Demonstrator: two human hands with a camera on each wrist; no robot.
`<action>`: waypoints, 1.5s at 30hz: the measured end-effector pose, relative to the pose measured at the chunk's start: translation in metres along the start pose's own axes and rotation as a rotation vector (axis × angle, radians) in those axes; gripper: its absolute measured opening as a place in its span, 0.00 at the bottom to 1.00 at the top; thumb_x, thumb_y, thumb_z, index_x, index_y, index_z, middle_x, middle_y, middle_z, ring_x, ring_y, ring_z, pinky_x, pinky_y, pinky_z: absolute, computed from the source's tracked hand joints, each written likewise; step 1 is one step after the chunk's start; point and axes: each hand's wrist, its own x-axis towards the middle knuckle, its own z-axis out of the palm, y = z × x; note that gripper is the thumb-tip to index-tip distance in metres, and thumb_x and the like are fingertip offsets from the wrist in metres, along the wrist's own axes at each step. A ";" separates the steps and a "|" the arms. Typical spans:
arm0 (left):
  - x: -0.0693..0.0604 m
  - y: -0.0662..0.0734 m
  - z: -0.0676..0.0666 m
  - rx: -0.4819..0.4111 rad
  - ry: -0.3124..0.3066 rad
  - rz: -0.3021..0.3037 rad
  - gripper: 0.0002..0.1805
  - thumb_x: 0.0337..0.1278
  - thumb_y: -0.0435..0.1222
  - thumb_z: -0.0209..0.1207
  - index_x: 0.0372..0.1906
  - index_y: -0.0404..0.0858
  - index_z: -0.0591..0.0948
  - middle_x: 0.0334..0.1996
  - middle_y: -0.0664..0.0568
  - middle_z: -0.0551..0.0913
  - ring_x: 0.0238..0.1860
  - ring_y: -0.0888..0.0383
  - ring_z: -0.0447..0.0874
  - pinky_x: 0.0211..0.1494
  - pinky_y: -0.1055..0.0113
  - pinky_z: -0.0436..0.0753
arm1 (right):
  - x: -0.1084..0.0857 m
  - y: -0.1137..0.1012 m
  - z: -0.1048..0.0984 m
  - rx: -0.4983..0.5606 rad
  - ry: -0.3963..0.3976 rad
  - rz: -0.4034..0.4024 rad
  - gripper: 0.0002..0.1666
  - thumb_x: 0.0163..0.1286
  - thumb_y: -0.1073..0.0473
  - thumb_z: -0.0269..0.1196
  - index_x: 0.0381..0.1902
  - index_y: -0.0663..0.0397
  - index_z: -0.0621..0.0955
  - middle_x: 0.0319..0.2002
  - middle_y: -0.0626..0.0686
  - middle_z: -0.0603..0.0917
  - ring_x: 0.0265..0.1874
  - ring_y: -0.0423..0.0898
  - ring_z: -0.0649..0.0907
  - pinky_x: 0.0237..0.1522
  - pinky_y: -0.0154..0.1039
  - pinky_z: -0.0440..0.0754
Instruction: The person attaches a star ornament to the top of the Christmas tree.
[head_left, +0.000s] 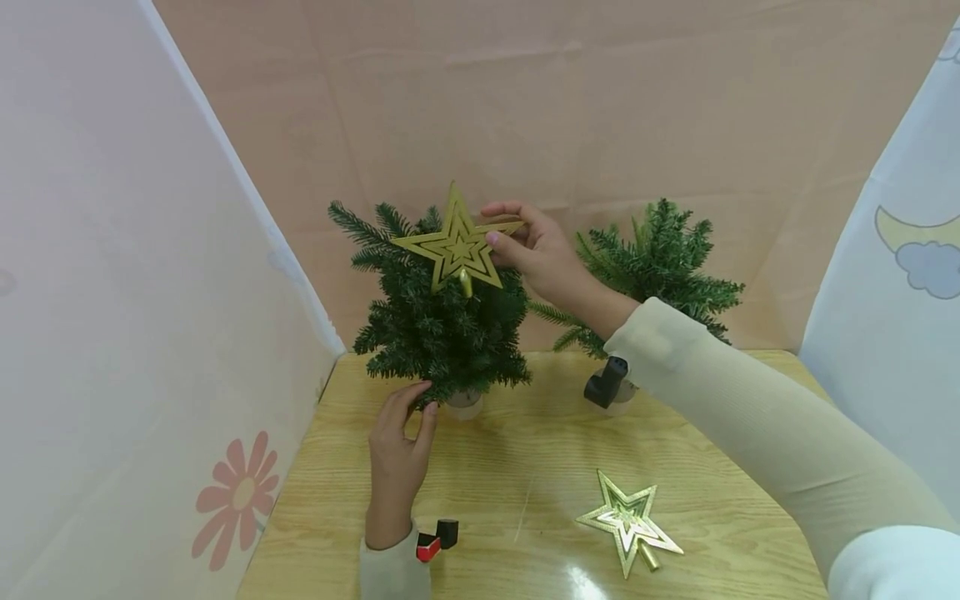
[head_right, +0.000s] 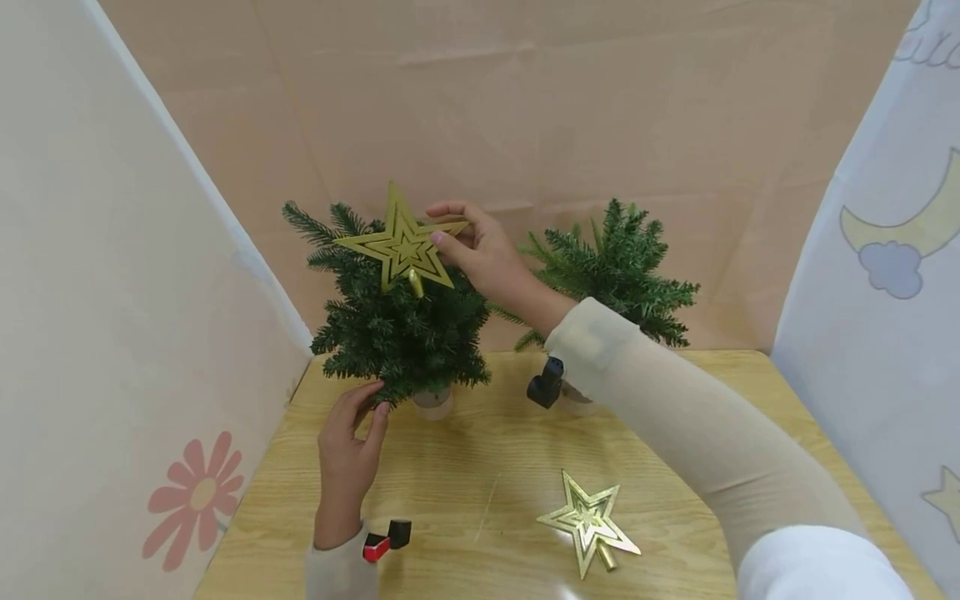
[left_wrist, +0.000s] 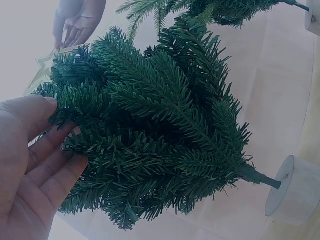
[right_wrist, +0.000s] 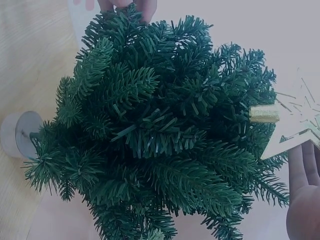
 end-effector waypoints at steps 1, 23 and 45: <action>0.000 0.000 0.000 0.001 0.003 0.005 0.16 0.63 0.33 0.63 0.55 0.41 0.82 0.48 0.48 0.82 0.51 0.52 0.81 0.54 0.63 0.82 | 0.000 0.000 0.000 0.016 0.004 0.005 0.22 0.73 0.63 0.58 0.63 0.60 0.71 0.61 0.57 0.72 0.51 0.53 0.79 0.53 0.46 0.82; 0.000 -0.002 0.002 0.008 0.010 0.028 0.16 0.63 0.33 0.63 0.55 0.42 0.82 0.48 0.49 0.82 0.50 0.53 0.81 0.53 0.65 0.82 | -0.005 -0.004 -0.001 0.051 0.047 0.044 0.12 0.73 0.62 0.58 0.52 0.59 0.75 0.57 0.59 0.72 0.50 0.53 0.80 0.54 0.47 0.81; -0.001 -0.002 0.003 0.004 0.025 0.059 0.18 0.60 0.30 0.64 0.55 0.41 0.82 0.49 0.49 0.82 0.50 0.51 0.81 0.52 0.64 0.82 | -0.004 -0.012 -0.010 0.173 0.066 0.007 0.14 0.74 0.61 0.57 0.54 0.58 0.75 0.54 0.57 0.80 0.58 0.51 0.77 0.62 0.48 0.75</action>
